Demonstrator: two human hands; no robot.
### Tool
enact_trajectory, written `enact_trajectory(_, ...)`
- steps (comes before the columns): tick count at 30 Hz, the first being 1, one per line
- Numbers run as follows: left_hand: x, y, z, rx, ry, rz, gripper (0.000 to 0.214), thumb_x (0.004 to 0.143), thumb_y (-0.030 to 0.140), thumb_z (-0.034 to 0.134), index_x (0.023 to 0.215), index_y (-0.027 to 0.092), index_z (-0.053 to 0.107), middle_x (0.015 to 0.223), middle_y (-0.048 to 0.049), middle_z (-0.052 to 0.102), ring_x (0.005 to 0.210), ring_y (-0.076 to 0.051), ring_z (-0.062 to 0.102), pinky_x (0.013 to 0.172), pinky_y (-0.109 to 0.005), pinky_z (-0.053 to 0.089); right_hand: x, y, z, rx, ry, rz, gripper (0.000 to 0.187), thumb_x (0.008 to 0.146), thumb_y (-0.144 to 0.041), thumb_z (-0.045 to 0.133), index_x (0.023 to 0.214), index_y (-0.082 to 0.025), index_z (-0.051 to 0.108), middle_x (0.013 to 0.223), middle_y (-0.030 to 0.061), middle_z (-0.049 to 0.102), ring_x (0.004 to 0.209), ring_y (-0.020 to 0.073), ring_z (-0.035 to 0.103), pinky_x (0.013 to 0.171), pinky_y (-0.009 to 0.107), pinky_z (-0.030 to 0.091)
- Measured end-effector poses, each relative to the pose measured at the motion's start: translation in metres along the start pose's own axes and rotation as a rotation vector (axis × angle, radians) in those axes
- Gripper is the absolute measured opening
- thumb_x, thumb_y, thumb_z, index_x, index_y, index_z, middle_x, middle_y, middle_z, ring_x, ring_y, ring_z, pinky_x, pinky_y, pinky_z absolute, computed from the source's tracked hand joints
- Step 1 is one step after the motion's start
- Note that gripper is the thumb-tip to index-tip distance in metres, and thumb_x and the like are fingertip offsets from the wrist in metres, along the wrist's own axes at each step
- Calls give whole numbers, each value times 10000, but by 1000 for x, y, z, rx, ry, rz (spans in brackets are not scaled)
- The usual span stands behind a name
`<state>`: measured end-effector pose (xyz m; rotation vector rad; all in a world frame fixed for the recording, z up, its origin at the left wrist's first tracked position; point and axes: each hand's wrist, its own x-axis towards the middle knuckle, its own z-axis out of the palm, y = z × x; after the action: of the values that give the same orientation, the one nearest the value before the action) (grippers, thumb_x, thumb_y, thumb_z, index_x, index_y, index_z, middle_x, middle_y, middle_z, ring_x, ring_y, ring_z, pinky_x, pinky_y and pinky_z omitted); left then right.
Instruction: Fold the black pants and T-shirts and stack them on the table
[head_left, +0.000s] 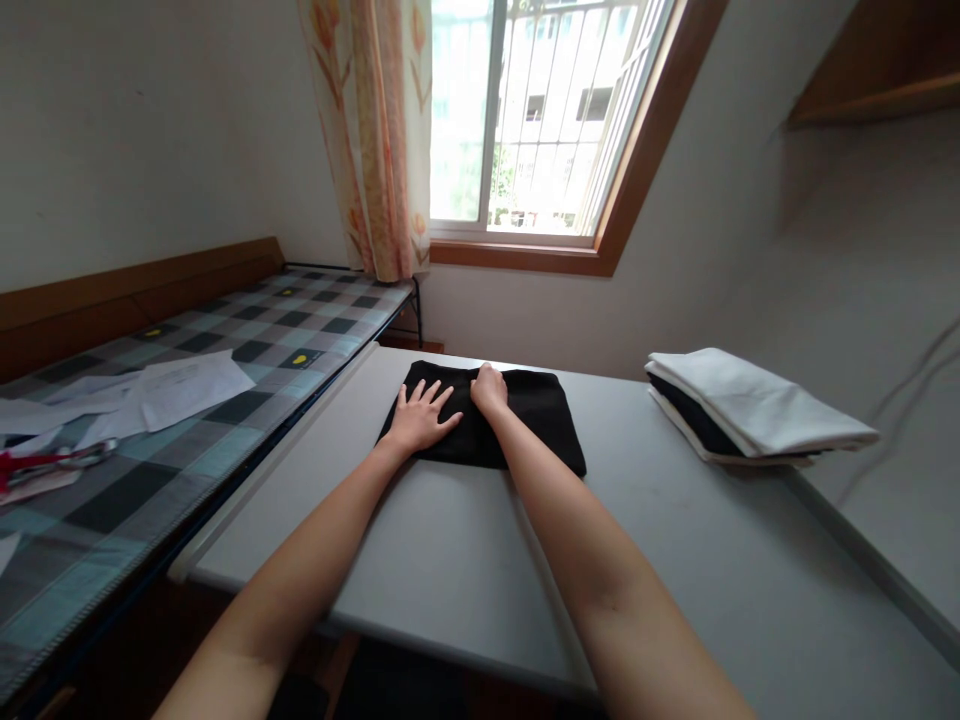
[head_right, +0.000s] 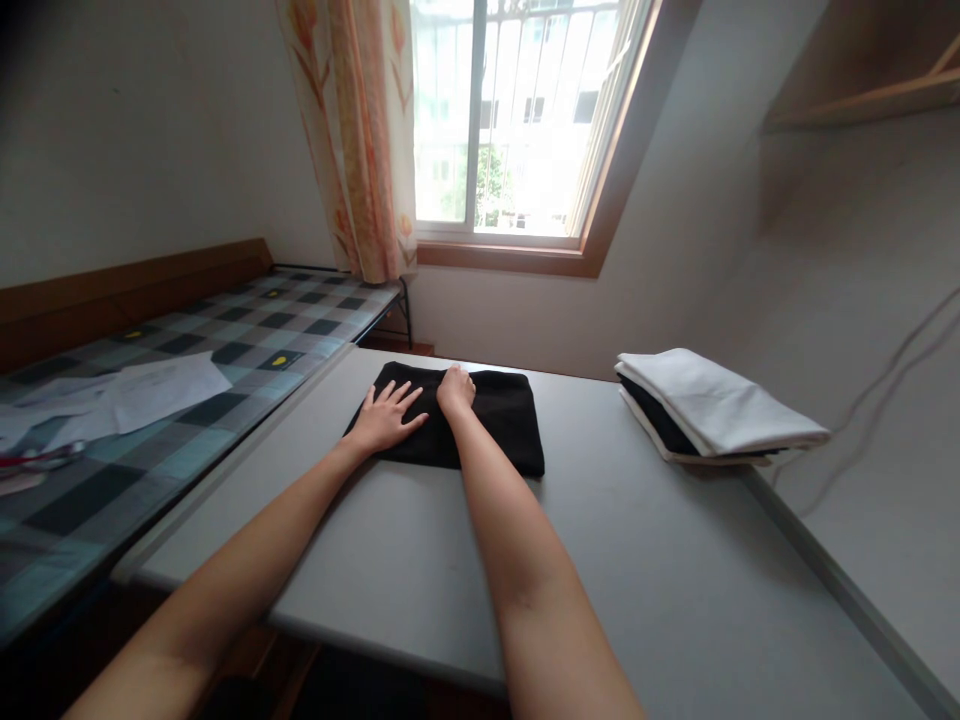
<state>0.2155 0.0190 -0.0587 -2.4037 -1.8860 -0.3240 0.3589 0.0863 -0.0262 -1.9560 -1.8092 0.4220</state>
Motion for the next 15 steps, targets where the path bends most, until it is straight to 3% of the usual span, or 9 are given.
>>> enact_trajectory(3, 0, 1, 0, -2, 0, 4, 657, 932, 623, 385, 1486, 271, 414, 1554, -79, 368, 1452, -354, 254, 1160, -626, 132, -10, -1, 1, -174, 163, -176, 393, 935, -176, 476, 1323, -188, 537, 1364, 174, 530, 1225, 286, 493, 978, 410, 384)
enact_trajectory(6, 1, 0, 1, -10, 2, 5, 649, 931, 614, 398, 1475, 263, 433, 1544, -86, 386, 1446, -356, 266, 1160, -627, 124, -13, 4, 1, -332, 35, -354, 330, 983, -295, 412, 1216, -238, 639, 1385, 114, 542, 1304, 321, 393, 1028, 480, 320)
enact_trajectory(9, 2, -2, 3, -27, 3, 2, 634, 932, 613, 402, 1468, 277, 442, 1537, -78, 400, 1441, -339, 282, 1165, -608, 128, -14, 12, -1, -383, -92, -384, 430, 1007, -409, 337, 1202, -203, 659, 1399, 120, 544, 1329, 341, 366, 1047, 520, 290)
enact_trajectory(12, 4, -4, 0, -44, 26, -68, 611, 956, 591, 364, 1452, 249, 467, 1541, -104, 390, 1429, -313, 312, 1165, -542, 194, -17, 20, -11, -360, -28, -440, 458, 1003, -442, 343, 1271, -194, 620, 1468, 121, 481, 1366, 317, 341, 1080, 497, 260)
enact_trajectory(15, 5, -8, -10, -45, 68, -247, 590, 962, 556, 362, 1412, 204, 510, 1500, -154, 432, 1370, -327, 394, 1098, -504, 326, -24, 34, -28, -332, 53, -433, 426, 1000, -399, 363, 1277, -203, 621, 1482, 115, 468, 1363, 287, 365, 1087, 464, 264)
